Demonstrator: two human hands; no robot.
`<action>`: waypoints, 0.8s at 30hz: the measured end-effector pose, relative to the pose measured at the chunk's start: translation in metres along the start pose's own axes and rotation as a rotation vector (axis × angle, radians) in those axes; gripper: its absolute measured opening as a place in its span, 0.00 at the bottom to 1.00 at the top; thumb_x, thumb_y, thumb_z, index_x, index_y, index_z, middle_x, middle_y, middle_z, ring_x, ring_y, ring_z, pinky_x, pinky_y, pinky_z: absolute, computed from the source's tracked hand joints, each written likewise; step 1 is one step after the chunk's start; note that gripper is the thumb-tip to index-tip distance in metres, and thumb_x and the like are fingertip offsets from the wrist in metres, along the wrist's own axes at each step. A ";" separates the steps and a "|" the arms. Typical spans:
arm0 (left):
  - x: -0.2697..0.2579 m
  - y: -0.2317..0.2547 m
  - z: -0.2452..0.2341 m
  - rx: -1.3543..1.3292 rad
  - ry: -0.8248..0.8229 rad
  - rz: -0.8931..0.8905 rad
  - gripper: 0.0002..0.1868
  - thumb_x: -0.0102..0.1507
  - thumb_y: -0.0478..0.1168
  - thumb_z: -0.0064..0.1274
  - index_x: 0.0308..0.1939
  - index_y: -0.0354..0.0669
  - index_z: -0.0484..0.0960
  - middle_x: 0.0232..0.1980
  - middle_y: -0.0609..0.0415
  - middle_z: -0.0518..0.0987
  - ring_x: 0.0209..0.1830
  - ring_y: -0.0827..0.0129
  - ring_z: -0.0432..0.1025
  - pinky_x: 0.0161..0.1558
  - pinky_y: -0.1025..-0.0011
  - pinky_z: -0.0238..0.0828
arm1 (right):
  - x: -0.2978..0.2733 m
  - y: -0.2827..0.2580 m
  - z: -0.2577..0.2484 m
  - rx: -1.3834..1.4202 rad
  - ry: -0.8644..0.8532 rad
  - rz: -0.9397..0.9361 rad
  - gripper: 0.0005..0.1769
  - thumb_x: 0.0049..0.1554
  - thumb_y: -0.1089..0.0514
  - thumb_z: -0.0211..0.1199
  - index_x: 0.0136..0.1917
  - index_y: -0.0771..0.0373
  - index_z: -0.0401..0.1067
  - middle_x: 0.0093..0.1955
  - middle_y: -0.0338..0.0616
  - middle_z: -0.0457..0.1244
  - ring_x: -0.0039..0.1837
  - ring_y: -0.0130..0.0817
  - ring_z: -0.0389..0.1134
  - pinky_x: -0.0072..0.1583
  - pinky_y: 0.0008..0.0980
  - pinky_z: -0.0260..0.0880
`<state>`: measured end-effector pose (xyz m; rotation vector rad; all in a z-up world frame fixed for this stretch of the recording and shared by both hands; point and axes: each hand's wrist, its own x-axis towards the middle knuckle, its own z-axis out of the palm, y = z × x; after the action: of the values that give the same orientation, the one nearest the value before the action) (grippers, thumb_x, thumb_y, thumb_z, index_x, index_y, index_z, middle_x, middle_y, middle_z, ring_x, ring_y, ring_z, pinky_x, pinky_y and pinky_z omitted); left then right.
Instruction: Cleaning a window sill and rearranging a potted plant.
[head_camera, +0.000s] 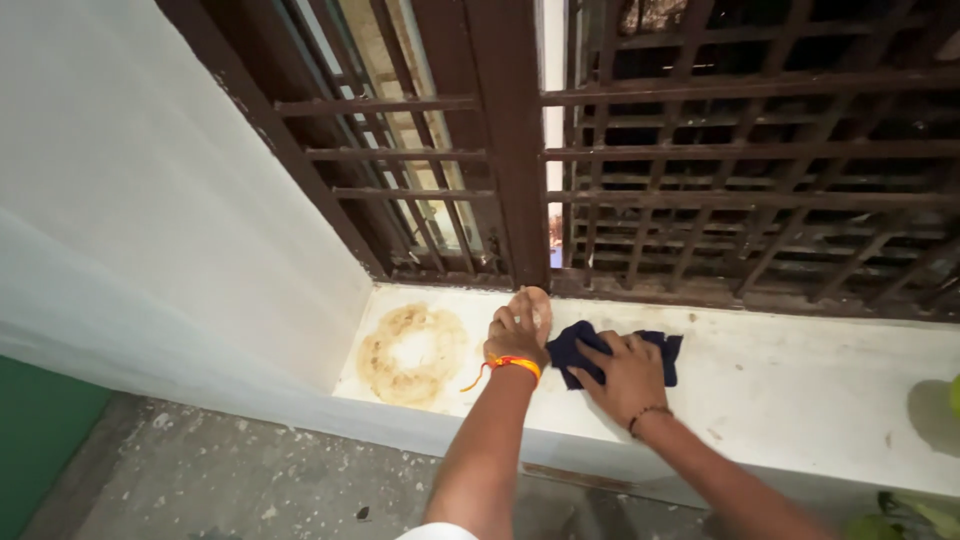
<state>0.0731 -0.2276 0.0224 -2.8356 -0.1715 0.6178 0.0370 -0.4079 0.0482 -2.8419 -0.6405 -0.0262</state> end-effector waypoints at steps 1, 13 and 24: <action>-0.002 0.000 -0.003 -0.003 0.005 0.005 0.45 0.68 0.61 0.47 0.82 0.65 0.39 0.86 0.55 0.28 0.73 0.41 0.50 0.58 0.55 0.71 | 0.007 0.019 -0.003 -0.006 0.003 0.003 0.29 0.55 0.35 0.58 0.68 0.39 0.74 0.64 0.36 0.63 0.66 0.41 0.62 0.67 0.44 0.59; -0.003 0.007 0.000 -0.267 -0.027 -0.201 0.64 0.62 0.69 0.53 0.83 0.53 0.23 0.74 0.32 0.55 0.67 0.39 0.62 0.36 0.51 0.80 | -0.007 0.193 -0.009 -0.101 0.096 0.502 0.31 0.61 0.44 0.53 0.73 0.60 0.65 0.75 0.56 0.57 0.55 0.53 0.72 0.53 0.49 0.76; -0.002 0.005 0.003 -0.132 0.097 -0.087 0.62 0.61 0.67 0.53 0.81 0.54 0.25 0.83 0.52 0.41 0.71 0.41 0.54 0.37 0.46 0.78 | -0.014 0.016 0.010 0.034 0.133 0.092 0.19 0.52 0.46 0.63 0.52 0.57 0.69 0.54 0.51 0.62 0.52 0.50 0.69 0.54 0.49 0.72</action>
<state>0.0704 -0.2319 0.0188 -2.9579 -0.3275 0.4654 0.0312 -0.4256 0.0343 -2.8042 -0.4767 -0.1859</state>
